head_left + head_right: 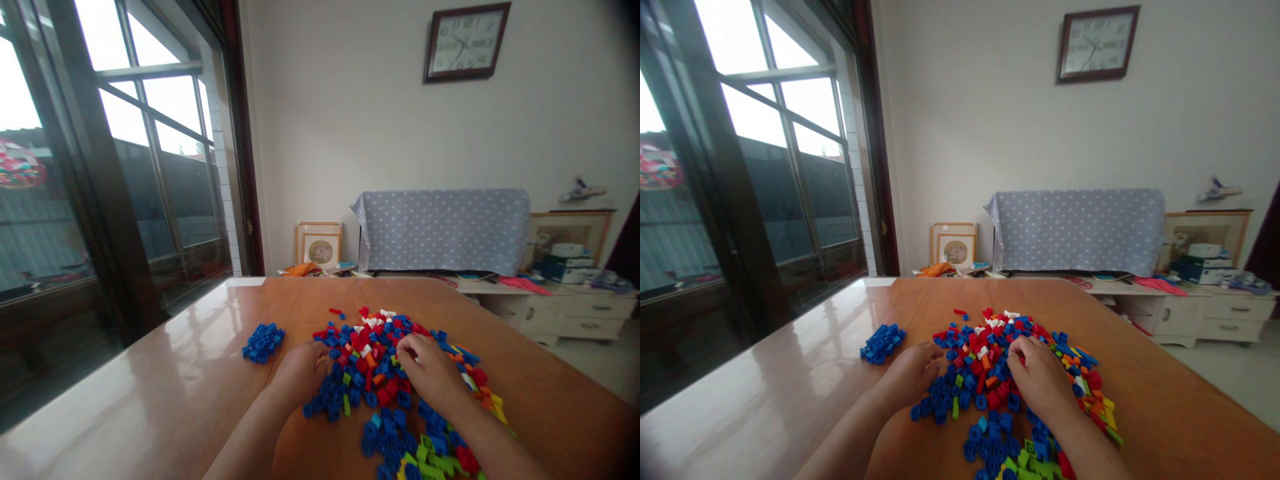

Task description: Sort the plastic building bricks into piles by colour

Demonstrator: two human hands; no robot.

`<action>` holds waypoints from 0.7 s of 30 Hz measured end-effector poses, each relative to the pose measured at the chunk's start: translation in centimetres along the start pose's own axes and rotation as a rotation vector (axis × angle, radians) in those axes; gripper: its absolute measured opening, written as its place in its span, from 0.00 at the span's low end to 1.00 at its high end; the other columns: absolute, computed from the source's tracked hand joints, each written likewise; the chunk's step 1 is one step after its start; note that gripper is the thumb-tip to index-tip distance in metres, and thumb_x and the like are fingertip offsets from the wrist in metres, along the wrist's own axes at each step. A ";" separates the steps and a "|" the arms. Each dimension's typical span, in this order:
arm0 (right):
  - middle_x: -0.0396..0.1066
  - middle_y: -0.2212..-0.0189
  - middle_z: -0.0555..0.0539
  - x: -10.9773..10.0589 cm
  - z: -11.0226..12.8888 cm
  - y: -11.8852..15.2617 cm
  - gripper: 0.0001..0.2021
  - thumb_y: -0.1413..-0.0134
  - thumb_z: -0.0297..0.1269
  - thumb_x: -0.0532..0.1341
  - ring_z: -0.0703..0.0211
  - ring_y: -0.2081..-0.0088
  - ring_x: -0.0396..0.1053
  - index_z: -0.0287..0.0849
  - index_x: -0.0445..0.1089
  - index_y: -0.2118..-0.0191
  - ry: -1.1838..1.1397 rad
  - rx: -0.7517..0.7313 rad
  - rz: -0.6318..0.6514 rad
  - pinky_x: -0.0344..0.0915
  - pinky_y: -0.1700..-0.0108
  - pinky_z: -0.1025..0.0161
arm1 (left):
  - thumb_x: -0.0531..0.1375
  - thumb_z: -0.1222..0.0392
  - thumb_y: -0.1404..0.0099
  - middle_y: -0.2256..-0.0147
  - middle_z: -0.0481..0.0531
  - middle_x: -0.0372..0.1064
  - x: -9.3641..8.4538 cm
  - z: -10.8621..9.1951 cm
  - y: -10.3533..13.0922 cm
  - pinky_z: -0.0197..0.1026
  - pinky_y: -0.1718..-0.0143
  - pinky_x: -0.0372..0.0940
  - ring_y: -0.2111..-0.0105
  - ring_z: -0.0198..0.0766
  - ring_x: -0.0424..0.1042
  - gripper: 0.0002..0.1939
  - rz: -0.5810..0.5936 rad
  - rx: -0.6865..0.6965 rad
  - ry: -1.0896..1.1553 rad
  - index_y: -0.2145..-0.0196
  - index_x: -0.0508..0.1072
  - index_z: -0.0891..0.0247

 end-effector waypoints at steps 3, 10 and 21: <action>0.72 0.71 0.50 -0.2 -0.1 0.1 0.12 0.39 0.39 0.52 0.56 0.66 0.68 0.46 0.69 0.69 -0.026 0.047 0.014 0.57 0.65 0.62 | 0.54 0.63 0.36 0.58 0.53 0.75 0.1 0.1 0.0 0.37 0.59 0.62 0.58 0.41 0.73 0.12 0.019 0.008 -0.027 0.58 0.75 0.58; 0.71 0.75 0.52 0.0 -1.1 -0.1 0.11 0.40 0.41 0.52 0.57 0.71 0.68 0.46 0.68 0.68 -0.078 0.119 0.084 0.52 0.70 0.63 | 0.53 0.66 0.39 0.61 0.51 0.75 -0.1 -0.2 0.2 0.36 0.65 0.60 0.62 0.39 0.72 0.11 0.093 -0.005 -0.074 0.63 0.73 0.59; 0.72 0.76 0.52 0.0 -0.7 0.4 0.09 0.42 0.39 0.54 0.59 0.72 0.68 0.45 0.69 0.70 -0.084 0.071 0.250 0.52 0.71 0.65 | 0.53 0.67 0.42 0.62 0.54 0.75 0.5 0.5 0.3 0.37 0.67 0.59 0.64 0.40 0.72 0.11 0.156 -0.065 -0.109 0.65 0.74 0.61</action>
Point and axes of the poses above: each hand's wrist, its own y-axis away from the middle knuckle, its own x-axis out of the palm, z = x × y, the point moved 3 cm from there along -y, towards the middle knuckle
